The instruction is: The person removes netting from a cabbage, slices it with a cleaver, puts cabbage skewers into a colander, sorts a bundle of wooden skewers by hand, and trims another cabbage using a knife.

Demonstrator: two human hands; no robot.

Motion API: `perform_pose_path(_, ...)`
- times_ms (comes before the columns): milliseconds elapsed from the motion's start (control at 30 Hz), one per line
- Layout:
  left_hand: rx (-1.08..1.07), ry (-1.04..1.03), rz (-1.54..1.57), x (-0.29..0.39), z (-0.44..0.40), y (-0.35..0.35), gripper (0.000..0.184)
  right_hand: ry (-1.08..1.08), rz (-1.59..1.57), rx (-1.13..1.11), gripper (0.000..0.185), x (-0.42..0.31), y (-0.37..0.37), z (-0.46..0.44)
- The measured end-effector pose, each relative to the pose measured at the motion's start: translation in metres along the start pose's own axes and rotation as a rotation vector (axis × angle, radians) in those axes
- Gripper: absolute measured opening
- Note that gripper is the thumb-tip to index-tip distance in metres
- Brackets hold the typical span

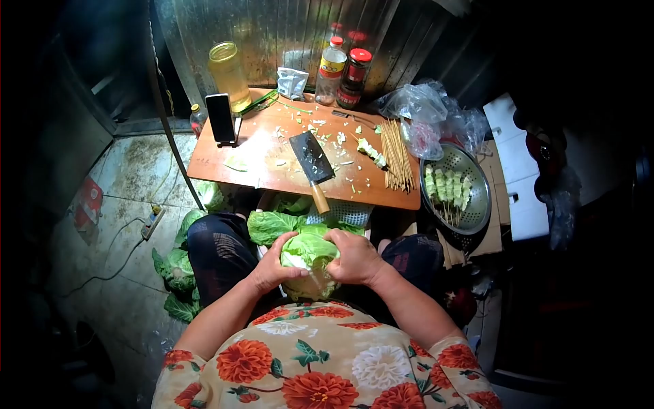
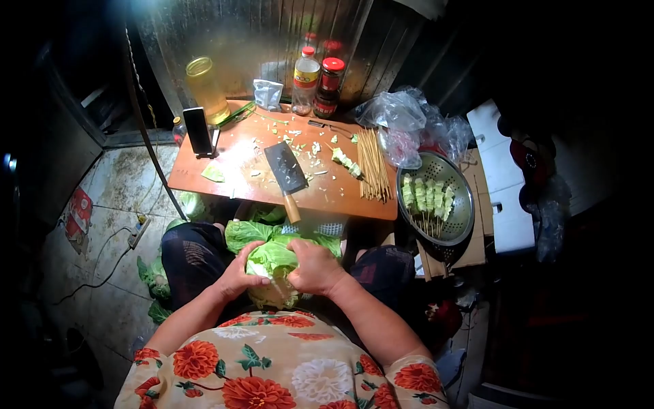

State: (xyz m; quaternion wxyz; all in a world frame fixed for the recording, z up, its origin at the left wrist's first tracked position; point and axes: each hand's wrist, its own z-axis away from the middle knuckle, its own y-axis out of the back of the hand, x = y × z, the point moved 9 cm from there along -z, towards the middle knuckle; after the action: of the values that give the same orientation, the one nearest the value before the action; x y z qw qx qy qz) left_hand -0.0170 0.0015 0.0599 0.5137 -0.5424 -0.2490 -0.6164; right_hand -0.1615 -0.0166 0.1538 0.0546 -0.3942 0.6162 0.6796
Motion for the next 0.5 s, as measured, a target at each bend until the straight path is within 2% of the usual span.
perform_pose_path(167, -0.009, -0.023, -0.027, 0.009, 0.003, -0.004, 0.098, 0.04, -0.069, 0.001, 0.034, 0.004, 0.013, -0.004)
perform_pose_path(300, -0.045, -0.065, -0.104, 0.013, 0.0, -0.005, 0.1, -0.04, -0.167, -0.049, 0.03, 0.018, 0.022, -0.015)
perform_pose_path(367, -0.061, -0.057, -0.108, 0.019, -0.001, -0.006, 0.1, -0.062, -0.223, -0.15, 0.032, 0.025, 0.021, -0.024)
perform_pose_path(433, -0.145, -0.031, 0.091, 0.023, -0.001, -0.012, 0.101, -0.193, -0.403, -0.215, 0.032, 0.052, 0.014, -0.033)
perform_pose_path(500, -0.186, -0.052, 0.074, 0.025, -0.005, -0.014, 0.102, -0.325, -0.887, -0.269, 0.027, 0.06, 0.008, -0.036)
